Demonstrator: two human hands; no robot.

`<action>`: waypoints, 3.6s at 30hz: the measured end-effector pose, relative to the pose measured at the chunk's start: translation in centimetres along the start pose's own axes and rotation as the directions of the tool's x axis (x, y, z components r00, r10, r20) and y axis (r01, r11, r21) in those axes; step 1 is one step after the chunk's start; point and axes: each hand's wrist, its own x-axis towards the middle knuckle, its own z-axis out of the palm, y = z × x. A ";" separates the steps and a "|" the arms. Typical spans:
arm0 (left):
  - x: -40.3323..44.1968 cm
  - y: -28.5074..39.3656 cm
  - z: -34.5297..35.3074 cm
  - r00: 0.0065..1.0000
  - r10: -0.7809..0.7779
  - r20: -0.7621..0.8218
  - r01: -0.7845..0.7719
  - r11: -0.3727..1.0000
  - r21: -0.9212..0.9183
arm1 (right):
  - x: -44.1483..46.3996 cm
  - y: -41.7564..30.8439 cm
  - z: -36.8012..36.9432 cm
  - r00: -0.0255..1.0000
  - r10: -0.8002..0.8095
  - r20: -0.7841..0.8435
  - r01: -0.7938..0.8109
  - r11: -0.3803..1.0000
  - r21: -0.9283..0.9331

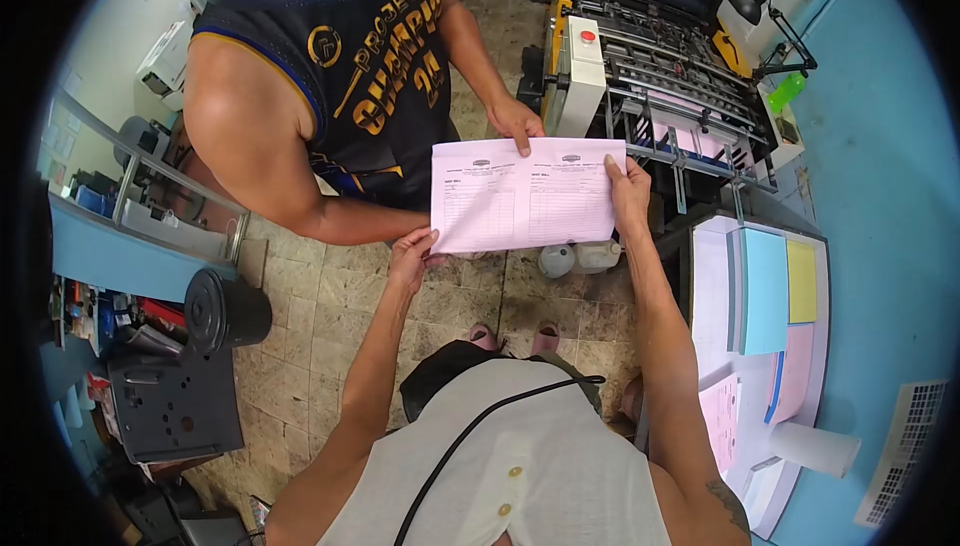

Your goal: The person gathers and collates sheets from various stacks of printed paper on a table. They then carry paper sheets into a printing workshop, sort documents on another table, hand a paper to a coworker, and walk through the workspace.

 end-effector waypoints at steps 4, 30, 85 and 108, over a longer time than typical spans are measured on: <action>-0.9 -1.3 0.6 0.998 -0.042 0.048 0.044 0.998 -0.039 | -1.8 -0.4 -2.4 0.999 0.032 -0.030 -0.034 0.997 -0.065; -8.6 -14.2 -0.8 0.943 -0.235 -0.236 0.323 0.473 0.820 | -15.8 20.7 -23.0 0.920 0.392 0.016 -0.365 0.869 -0.334; 0.4 -10.3 2.5 0.760 -0.524 0.385 -0.255 0.304 0.918 | -37.2 -3.4 -56.3 0.013 -0.589 -0.808 -0.643 0.614 -0.458; -9.0 -6.6 5.0 0.877 -0.458 0.146 -0.150 0.030 0.988 | -33.9 4.5 -71.2 0.399 -0.668 -0.628 -0.855 -0.025 -0.517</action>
